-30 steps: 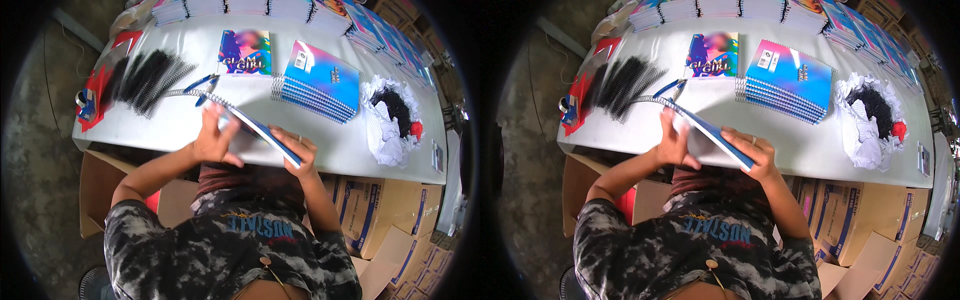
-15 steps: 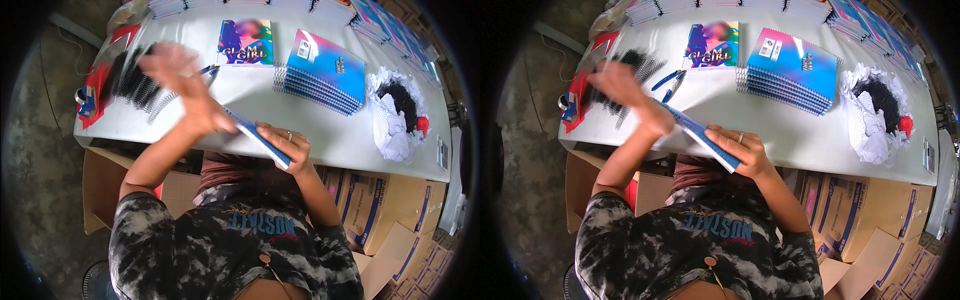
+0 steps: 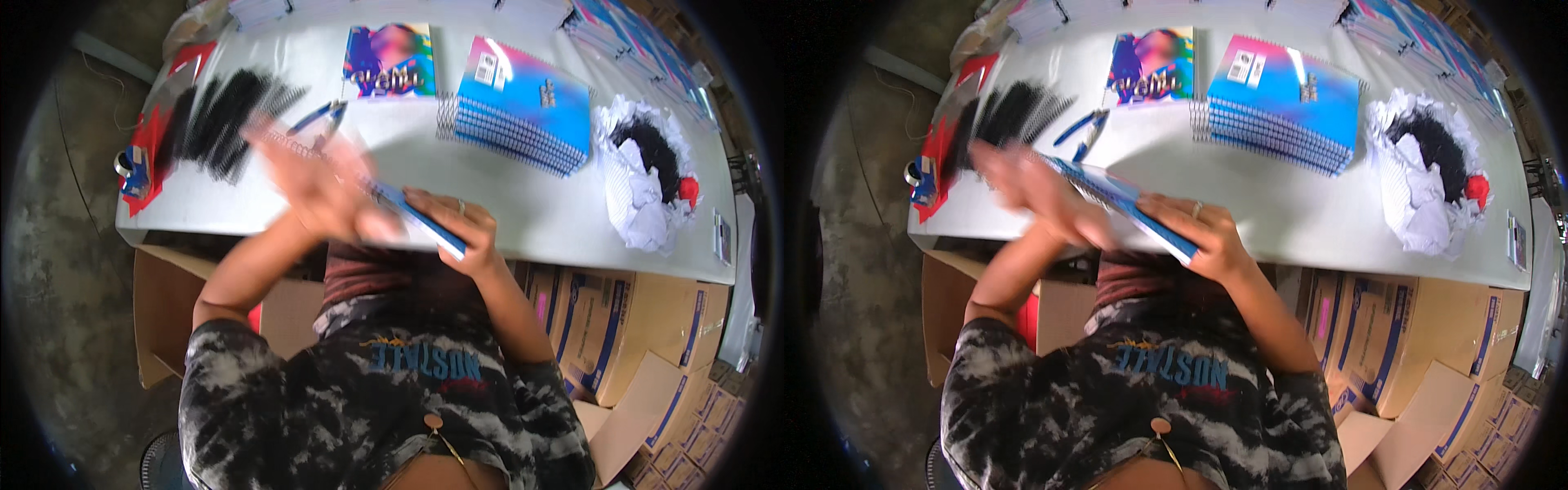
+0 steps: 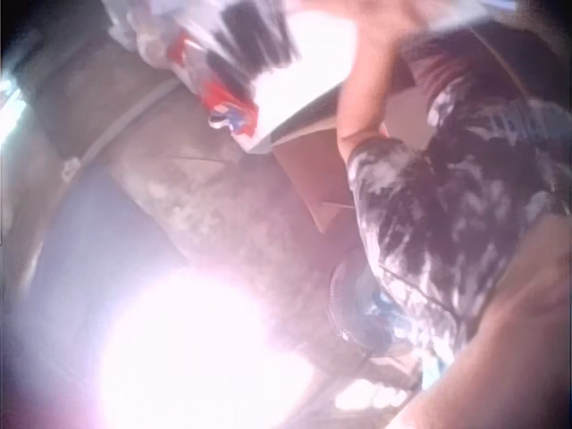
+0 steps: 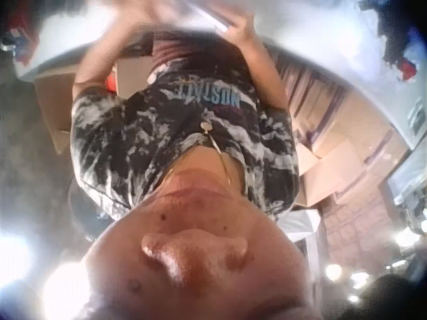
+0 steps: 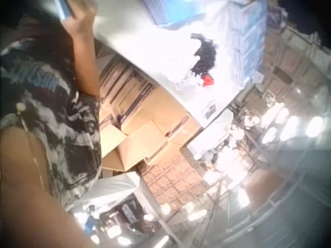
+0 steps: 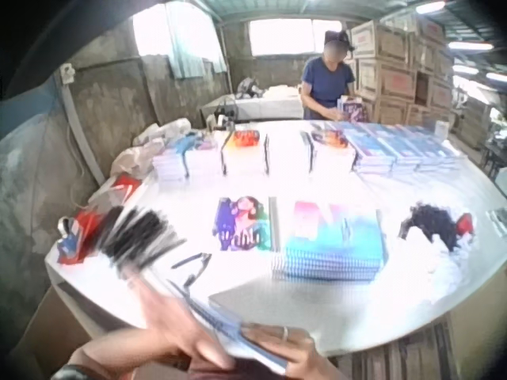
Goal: The person repeatedly picks up a notebook cover and a spiral binding, inserts the spiral into the cover, and places the assembled notebook on a growing stack. The process is repeated for multiple identical notebooks on a white table.
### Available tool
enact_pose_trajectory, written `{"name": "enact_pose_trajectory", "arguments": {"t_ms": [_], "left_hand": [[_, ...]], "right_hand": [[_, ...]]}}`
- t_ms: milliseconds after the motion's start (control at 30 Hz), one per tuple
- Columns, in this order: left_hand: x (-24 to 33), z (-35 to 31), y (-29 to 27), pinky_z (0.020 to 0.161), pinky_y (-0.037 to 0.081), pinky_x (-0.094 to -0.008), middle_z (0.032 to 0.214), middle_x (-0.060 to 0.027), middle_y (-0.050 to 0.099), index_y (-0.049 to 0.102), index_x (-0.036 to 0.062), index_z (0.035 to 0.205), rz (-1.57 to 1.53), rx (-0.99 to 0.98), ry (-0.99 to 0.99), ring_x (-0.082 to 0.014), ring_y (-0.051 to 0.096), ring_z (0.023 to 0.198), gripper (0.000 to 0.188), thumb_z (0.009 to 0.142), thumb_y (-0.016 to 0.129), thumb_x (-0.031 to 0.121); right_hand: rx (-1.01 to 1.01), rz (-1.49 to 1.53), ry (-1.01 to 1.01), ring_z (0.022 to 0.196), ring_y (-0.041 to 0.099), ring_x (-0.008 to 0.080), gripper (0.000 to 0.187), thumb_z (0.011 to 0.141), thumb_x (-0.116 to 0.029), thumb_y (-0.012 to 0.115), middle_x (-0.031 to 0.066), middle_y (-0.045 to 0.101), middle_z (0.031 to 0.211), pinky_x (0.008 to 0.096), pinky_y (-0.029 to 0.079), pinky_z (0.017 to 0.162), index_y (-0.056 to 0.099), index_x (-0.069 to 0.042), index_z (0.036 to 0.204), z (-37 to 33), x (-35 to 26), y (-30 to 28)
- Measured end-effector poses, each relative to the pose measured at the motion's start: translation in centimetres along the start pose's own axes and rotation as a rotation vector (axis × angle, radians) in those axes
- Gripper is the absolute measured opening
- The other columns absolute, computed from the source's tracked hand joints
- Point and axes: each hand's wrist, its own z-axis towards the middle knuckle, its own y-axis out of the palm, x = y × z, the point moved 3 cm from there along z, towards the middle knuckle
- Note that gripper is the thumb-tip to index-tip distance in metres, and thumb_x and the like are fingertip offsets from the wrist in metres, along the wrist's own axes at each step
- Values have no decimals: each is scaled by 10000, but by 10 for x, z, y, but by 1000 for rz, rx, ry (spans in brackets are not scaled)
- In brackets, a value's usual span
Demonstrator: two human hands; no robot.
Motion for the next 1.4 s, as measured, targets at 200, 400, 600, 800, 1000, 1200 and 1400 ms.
{"name": "enact_pose_trajectory", "arguments": {"t_ms": [200, 400, 600, 800, 1000, 1200, 1400], "left_hand": [[55, -44, 16, 1024, 93, -608, 1373, -315, 205, 446, -12, 1262, -347, -162, -168, -443, 196, 1287, 914, 754, 400, 746], [11, -21, 27, 988, 214, -536, 1268, -246, 368, 402, -43, 1266, -241, -70, -444, -404, 337, 1159, 966, 721, 435, 754], [26, 22, 5, 1011, 97, -627, 1328, -232, 324, 297, 17, 1348, -45, -82, -6, -462, 223, 1271, 965, 753, 293, 777], [65, -36, 19, 944, 188, -657, 1295, -298, 321, 335, 70, 1340, -392, -273, -108, -484, 295, 1182, 968, 699, 378, 794], [11, -9, 30, 928, 201, -639, 1225, -313, 378, 335, -30, 1322, -526, -310, -543, -473, 323, 1154, 1040, 696, 361, 801], [45, -6, 10, 847, 290, -626, 1208, -235, 436, 412, 14, 1271, -147, -101, -176, -452, 389, 1078, 896, 743, 401, 738], [89, -30, 24, 994, 106, -634, 1420, -283, 159, 153, 33, 1414, -559, -353, -269, -512, 139, 1296, 967, 766, 460, 682]], "right_hand": [[117, -1, 14, 919, 645, 282, 354, 701, 48, 636, 148, 653, 995, 352, 518, 781, 633, -8, 1050, -2, 14, 2], [62, 17, -16, 927, 641, 276, 405, 666, 54, 634, 145, 645, 1023, 346, 516, 775, 625, -21, 1064, 6, 4, 12], [63, 15, 124, 899, 644, 277, 386, 698, 24, 639, 141, 638, 1042, 330, 520, 740, 616, -30, 1080, -5, 8, 13], [133, 129, 111, 918, 637, 287, 441, 691, 43, 626, 144, 632, 1055, 345, 514, 761, 591, -23, 1125, -5, 17, 17], [47, -5, 17, 885, 641, 282, 462, 672, 30, 615, 134, 642, 1032, 335, 512, 750, 594, -41, 1127, -7, 7, 26], [26, 91, 108, 892, 638, 295, 496, 655, -4, 634, 140, 641, 1026, 349, 517, 737, 585, -51, 1146, 0, 9, 11], [142, 109, 111, 958, 615, 309, 469, 736, -132, 670, 175, 610, 1086, 334, 500, 785, 544, 0, 1167, -1, 15, 15]]}}
